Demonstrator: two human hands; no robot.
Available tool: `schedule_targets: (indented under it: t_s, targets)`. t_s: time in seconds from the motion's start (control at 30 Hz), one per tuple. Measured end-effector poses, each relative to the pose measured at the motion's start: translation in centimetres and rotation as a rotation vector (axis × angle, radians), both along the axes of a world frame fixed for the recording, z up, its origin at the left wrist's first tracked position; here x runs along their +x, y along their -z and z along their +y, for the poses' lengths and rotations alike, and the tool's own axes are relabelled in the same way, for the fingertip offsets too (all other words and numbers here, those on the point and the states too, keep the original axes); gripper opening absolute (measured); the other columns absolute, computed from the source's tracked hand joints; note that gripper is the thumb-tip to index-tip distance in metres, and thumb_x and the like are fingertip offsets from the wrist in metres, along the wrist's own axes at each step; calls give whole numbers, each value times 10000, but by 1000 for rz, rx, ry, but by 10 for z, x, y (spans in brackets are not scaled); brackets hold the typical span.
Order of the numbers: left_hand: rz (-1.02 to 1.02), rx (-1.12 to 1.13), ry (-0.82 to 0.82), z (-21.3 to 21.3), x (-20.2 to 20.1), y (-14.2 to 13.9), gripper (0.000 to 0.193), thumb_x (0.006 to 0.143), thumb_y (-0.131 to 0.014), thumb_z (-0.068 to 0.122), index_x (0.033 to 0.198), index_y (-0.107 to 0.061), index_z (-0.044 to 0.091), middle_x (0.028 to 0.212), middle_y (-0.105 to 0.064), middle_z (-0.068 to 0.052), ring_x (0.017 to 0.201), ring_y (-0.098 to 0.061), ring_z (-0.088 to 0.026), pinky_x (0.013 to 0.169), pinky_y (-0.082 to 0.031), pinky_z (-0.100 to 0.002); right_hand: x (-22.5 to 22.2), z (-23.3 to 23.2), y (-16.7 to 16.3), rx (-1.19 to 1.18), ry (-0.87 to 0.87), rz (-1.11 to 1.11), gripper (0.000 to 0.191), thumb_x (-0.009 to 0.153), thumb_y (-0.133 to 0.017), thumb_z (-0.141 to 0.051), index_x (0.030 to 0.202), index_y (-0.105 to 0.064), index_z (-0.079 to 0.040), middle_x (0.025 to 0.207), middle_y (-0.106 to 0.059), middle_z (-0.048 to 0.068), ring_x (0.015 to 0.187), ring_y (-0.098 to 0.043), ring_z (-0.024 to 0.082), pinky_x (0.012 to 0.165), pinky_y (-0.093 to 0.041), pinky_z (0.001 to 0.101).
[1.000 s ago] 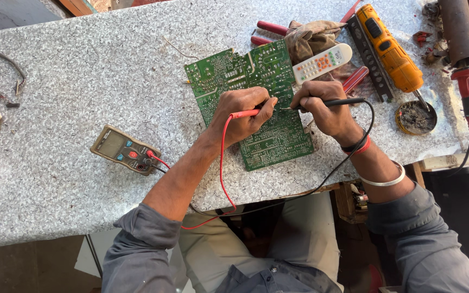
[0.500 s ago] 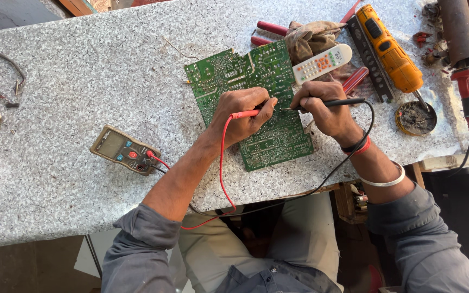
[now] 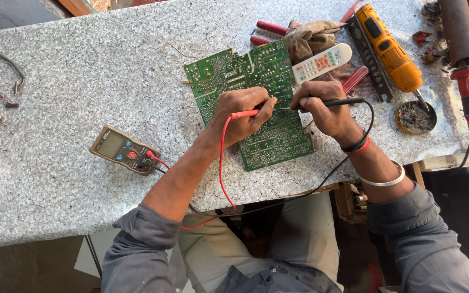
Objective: The person holds a green circuit board on a workbench and touches multimeter probes to various points on the board, moving the probes between components to test the board. They briefly reach into a drawer below the bench and wipe the board with a cloth before resuming probing.
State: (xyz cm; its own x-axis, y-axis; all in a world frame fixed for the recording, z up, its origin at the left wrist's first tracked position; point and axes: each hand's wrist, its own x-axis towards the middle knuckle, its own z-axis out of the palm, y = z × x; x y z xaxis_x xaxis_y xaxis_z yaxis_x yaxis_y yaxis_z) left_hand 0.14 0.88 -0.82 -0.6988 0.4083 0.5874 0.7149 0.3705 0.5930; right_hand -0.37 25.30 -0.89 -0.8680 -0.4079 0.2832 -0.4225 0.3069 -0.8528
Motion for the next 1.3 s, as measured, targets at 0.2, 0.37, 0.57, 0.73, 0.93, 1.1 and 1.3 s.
schedule_targets:
  t_s: [0.2,0.37,0.57,0.73,0.93,1.1,1.3]
  targets:
    - [5,-6,2,-1,0,0,287,1012,-680,190,774,-602,51,683,-592,-81,551,-603,-244,522,-473,-379,0,0,1,-3,1,-6,268,814,-487,-127,844,-705,25,723,-663,82,638,-590,138,607,-494,303]
    - [3,-6,-2,0,1,0,291,1013,-679,196,772,-601,54,682,-595,-77,552,-608,-239,520,-474,-376,0,1,2,-13,-3,-4,268,813,-488,-133,842,-704,24,725,-664,80,634,-589,135,601,-494,304]
    - [-9,-12,2,-1,0,-1,297,1015,-678,200,768,-600,54,669,-588,-71,543,-605,-227,513,-473,-372,-1,1,2,-3,0,4,265,817,-490,-130,840,-703,26,710,-653,81,622,-568,138,591,-476,305]
    - [21,-9,-1,-1,0,-1,291,1017,-676,204,781,-603,51,685,-588,-78,566,-608,-239,525,-476,-376,0,0,1,-13,-7,2,263,824,-490,-129,847,-700,26,729,-664,77,646,-594,133,612,-494,301]
    - [15,-9,-4,-1,1,-1,294,1021,-674,211,784,-605,53,688,-587,-78,568,-607,-238,528,-476,-374,0,0,1,-10,-4,0,264,822,-494,-136,850,-702,24,732,-664,77,651,-594,134,616,-493,300]
    - [-7,-10,-1,-1,0,0,299,1020,-672,212,773,-608,57,666,-581,-65,546,-600,-221,515,-473,-368,0,0,1,-6,6,-11,266,828,-494,-139,850,-701,27,726,-661,77,648,-582,136,612,-484,303]
    - [13,-10,-2,-1,0,0,299,1025,-668,216,779,-605,57,678,-585,-68,555,-601,-224,518,-472,-369,0,1,1,-14,-7,-9,267,826,-491,-138,849,-699,28,737,-667,77,651,-593,132,616,-495,299]
